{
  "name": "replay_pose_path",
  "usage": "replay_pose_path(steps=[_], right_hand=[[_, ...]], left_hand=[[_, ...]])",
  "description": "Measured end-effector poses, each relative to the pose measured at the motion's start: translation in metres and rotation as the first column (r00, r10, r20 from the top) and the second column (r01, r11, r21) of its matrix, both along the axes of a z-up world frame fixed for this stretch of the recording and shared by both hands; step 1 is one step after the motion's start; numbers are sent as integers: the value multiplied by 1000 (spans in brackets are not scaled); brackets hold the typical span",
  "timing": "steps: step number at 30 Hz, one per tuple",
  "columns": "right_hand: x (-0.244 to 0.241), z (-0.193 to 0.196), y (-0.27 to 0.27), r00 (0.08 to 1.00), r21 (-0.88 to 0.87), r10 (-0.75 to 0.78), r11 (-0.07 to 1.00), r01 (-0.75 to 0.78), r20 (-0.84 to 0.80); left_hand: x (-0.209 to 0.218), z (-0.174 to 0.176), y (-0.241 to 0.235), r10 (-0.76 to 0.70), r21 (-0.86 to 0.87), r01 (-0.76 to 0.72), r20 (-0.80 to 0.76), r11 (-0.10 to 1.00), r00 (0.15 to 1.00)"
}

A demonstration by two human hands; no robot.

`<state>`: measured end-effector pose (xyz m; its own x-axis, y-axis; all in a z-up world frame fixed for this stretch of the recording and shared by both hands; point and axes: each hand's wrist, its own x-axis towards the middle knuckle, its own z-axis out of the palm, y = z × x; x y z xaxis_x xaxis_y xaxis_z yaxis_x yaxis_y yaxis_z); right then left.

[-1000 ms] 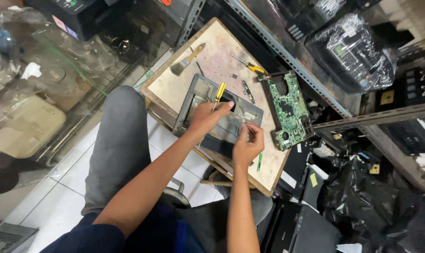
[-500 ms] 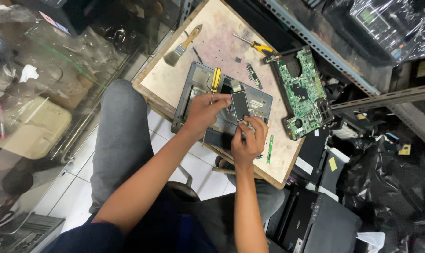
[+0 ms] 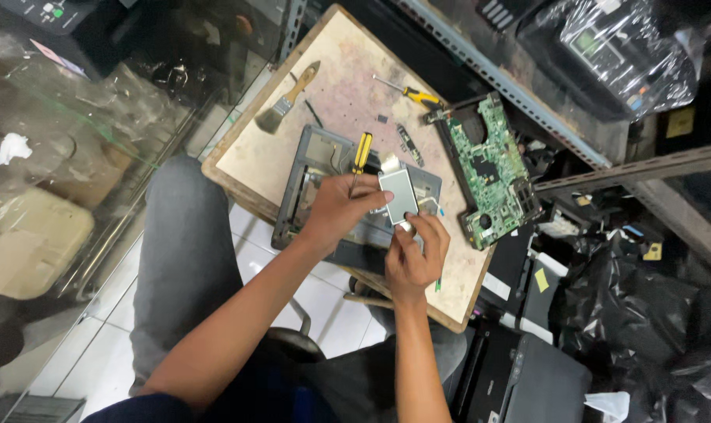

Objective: The person uses a screwdriver to remove screws from a disassembled electronic device on a workbench. They detach a small circuit board, place it on the table, and continue unscrewing components from the main chassis.

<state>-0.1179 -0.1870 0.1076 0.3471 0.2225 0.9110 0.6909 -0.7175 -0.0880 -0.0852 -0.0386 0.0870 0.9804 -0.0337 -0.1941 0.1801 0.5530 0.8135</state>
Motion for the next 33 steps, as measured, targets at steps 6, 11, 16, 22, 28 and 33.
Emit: replay_pose_path(steps=[6, 11, 16, 22, 28, 33], right_hand=[[8, -9, -9, 1000, -21, -29, 999, 29, -11], [0, 2, 6, 991, 142, 14, 990, 6, -136], [-13, -31, -26, 707, 460, -45, 730, 505, -705], [-9, -58, -54, 636, 796, 480, 389, 464, -604], [-12, -71, -60, 585, 781, 524, 335, 526, -619], [-2, -96, -82, 531, 680, 425, 472, 562, -733]], left_hand=[[4, -10, -8, 56, -13, -56, 34, 998, 998], [-4, 3, 15, 17, -86, -24, -80, 996, 997], [-8, -17, 42, 30, 17, -28, -134, 999, 991], [-16, -22, 56, -1, 97, 6, -49, 995, 999], [-28, -7, 39, -179, 460, 190, -69, 867, 981], [-15, -41, 31, -217, 630, 176, -13, 756, 976]])
